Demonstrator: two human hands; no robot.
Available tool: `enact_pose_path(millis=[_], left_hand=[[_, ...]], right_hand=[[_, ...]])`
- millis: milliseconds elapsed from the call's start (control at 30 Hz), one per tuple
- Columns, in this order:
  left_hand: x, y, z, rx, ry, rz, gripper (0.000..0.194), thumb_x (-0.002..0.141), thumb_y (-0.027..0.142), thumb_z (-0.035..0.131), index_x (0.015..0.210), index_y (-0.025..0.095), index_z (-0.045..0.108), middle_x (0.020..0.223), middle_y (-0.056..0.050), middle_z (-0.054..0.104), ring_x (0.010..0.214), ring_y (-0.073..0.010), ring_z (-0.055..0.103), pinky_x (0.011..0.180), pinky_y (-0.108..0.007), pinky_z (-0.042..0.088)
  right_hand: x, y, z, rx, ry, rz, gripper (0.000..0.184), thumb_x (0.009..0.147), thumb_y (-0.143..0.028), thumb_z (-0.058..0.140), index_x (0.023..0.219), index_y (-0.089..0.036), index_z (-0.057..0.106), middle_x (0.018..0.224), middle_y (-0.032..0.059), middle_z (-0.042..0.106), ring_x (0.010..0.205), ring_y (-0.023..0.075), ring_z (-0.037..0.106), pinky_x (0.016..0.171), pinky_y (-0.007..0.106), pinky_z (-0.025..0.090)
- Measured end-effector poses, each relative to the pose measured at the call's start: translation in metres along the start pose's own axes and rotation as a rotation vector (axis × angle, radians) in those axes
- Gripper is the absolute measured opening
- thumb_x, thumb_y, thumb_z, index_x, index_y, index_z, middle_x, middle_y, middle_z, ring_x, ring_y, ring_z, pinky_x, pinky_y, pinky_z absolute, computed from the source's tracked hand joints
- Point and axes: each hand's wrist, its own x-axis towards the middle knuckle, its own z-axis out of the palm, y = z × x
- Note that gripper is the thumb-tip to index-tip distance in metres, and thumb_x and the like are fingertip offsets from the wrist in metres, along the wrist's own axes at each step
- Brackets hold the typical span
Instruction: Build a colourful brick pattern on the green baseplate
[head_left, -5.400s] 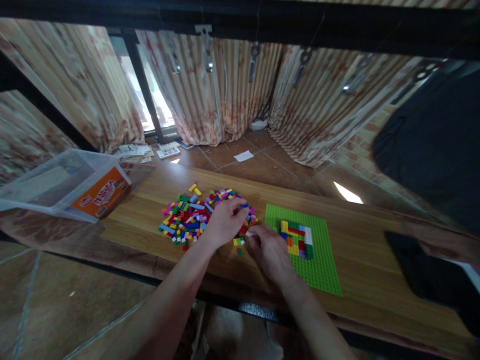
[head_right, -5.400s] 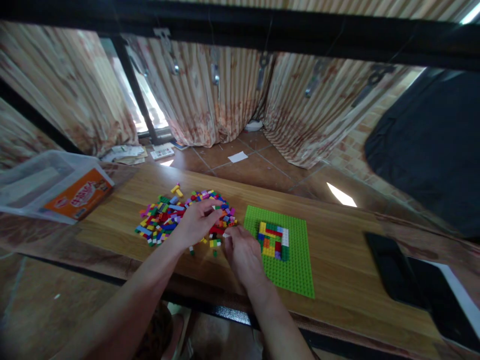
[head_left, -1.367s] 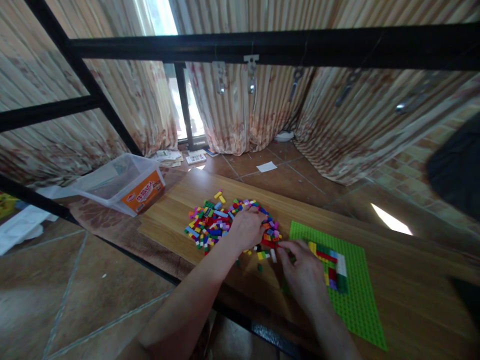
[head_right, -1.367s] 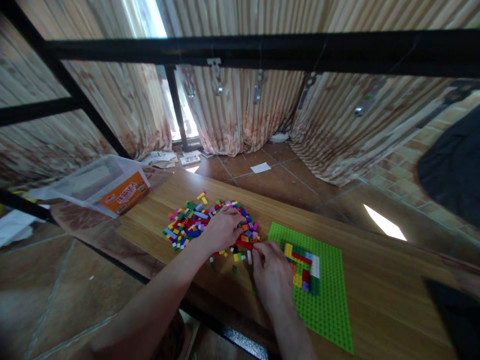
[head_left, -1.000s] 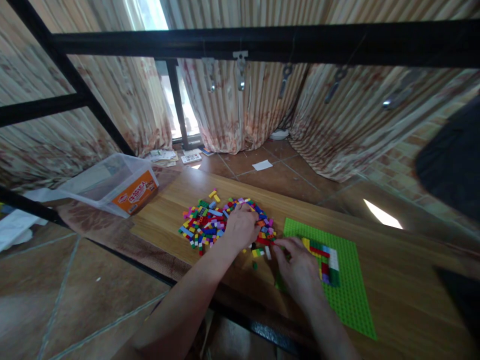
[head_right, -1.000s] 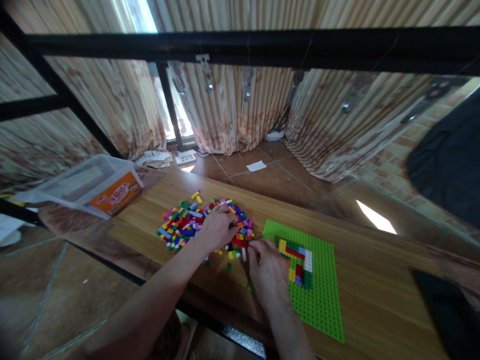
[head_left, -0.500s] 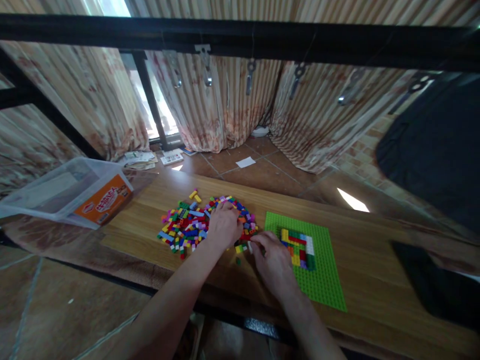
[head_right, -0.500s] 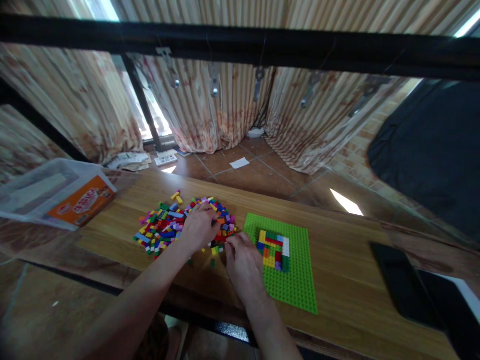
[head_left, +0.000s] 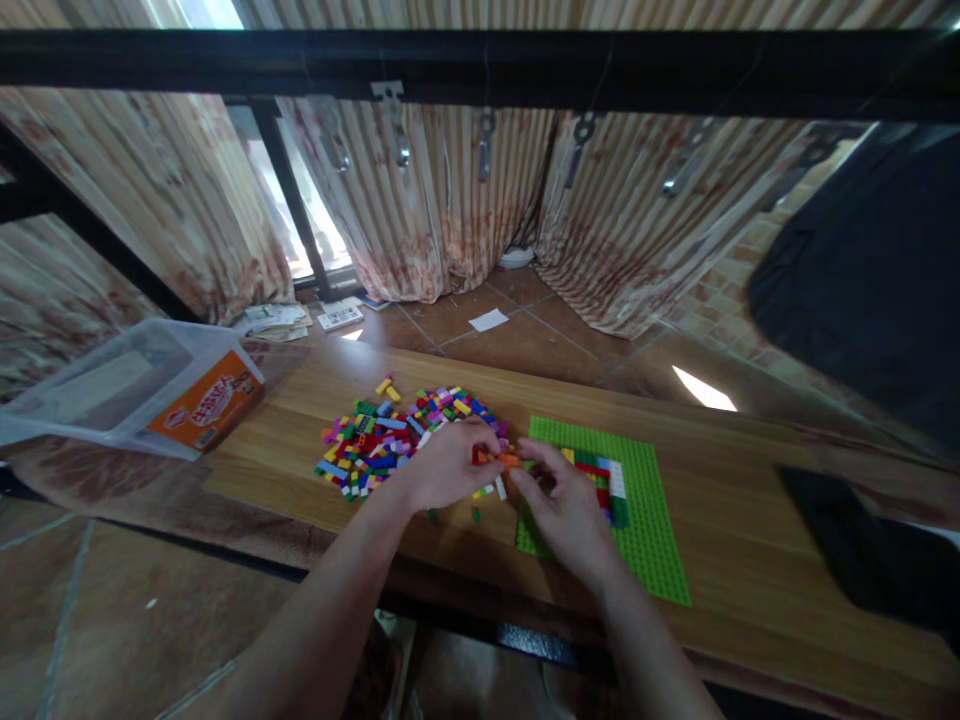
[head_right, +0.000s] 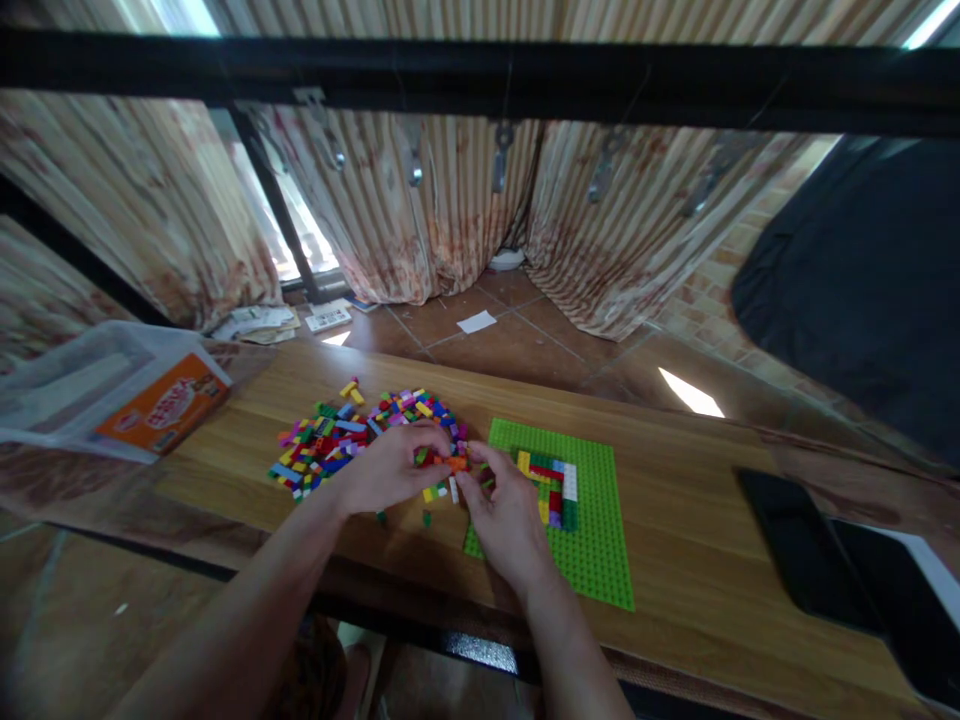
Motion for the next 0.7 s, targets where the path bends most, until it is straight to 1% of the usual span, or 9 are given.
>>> enact_pose_path(millis=[100,200,267,367,433,500,567,633,700], left_hand=[[-0.001,0.001,0.003,-0.002,-0.058,0.032,0.004,0.078,0.017,0.062,0.078,0.017,0.066,0.085,-0.003,0.067,0.079,-0.0142,0.06,0.074,-0.023,0.046],[-0.002,-0.005,-0.003,0.008,-0.093,0.007,0.007,0.079,0.018,0.06,0.078,0.017,0.067,0.08,-0.001,0.067,0.075,-0.0134,0.059,0.07,-0.022,0.045],[-0.003,-0.013,-0.013,0.026,-0.016,-0.042,0.013,0.083,0.018,0.055,0.08,0.016,0.068,0.078,-0.001,0.067,0.071,-0.0125,0.059,0.067,-0.022,0.044],[-0.004,-0.027,-0.026,0.115,0.178,-0.134,0.019,0.084,0.016,0.05,0.08,0.015,0.068,0.074,-0.001,0.067,0.067,-0.0127,0.058,0.064,-0.022,0.043],[-0.004,-0.034,-0.03,0.184,0.223,-0.178,0.019,0.082,0.014,0.05,0.077,0.015,0.069,0.073,-0.002,0.067,0.067,-0.0137,0.059,0.064,-0.023,0.044],[-0.005,-0.036,-0.029,0.225,0.19,-0.198,0.018,0.08,0.013,0.052,0.08,0.016,0.07,0.077,-0.003,0.07,0.07,-0.0152,0.061,0.067,-0.024,0.046],[-0.006,-0.035,-0.025,0.246,0.135,-0.2,0.022,0.079,0.012,0.053,0.088,0.017,0.072,0.085,-0.004,0.072,0.077,-0.0167,0.064,0.073,-0.025,0.049],[-0.006,-0.032,-0.023,0.268,0.096,-0.198,0.028,0.077,0.011,0.052,0.095,0.019,0.072,0.094,-0.004,0.072,0.086,-0.018,0.065,0.081,-0.027,0.049],[-0.007,-0.029,-0.023,0.307,0.075,-0.192,0.03,0.075,0.01,0.054,0.097,0.02,0.072,0.1,-0.005,0.071,0.094,-0.0198,0.064,0.087,-0.03,0.049]], right_hand=[[-0.001,-0.001,0.004,-0.025,-0.087,-0.013,0.03,0.087,-0.032,0.052,0.111,-0.02,0.065,0.106,0.0074,0.07,0.087,0.0188,0.065,0.078,0.033,0.05],[-0.002,0.002,0.006,-0.108,-0.113,-0.024,0.025,0.086,-0.03,0.052,0.102,-0.02,0.068,0.1,0.0061,0.072,0.089,0.0196,0.066,0.081,0.033,0.049],[-0.003,0.005,0.007,-0.203,-0.078,-0.023,0.024,0.086,-0.031,0.052,0.099,-0.021,0.069,0.098,0.0057,0.073,0.089,0.0202,0.067,0.081,0.034,0.049],[-0.004,0.009,0.008,-0.405,0.02,-0.006,0.023,0.086,-0.033,0.053,0.098,-0.022,0.069,0.095,0.0056,0.074,0.084,0.0212,0.068,0.076,0.033,0.049],[-0.004,0.011,0.009,-0.546,0.08,0.009,0.022,0.085,-0.034,0.055,0.097,-0.023,0.07,0.09,0.0057,0.074,0.078,0.0213,0.068,0.068,0.031,0.047],[-0.004,0.012,0.012,-0.651,0.101,0.008,0.02,0.084,-0.035,0.057,0.095,-0.024,0.069,0.086,0.0057,0.074,0.072,0.0207,0.068,0.062,0.029,0.044],[-0.005,0.012,0.014,-0.701,0.076,-0.003,0.019,0.084,-0.035,0.058,0.093,-0.023,0.069,0.086,0.0056,0.073,0.07,0.0201,0.067,0.059,0.029,0.042],[-0.006,0.012,0.015,-0.702,0.039,-0.02,0.019,0.085,-0.037,0.058,0.092,-0.022,0.069,0.088,0.0057,0.073,0.071,0.0202,0.067,0.06,0.029,0.041],[-0.007,0.011,0.017,-0.661,0.005,-0.037,0.021,0.087,-0.038,0.057,0.091,-0.022,0.069,0.09,0.0061,0.072,0.074,0.0206,0.067,0.063,0.03,0.042]])
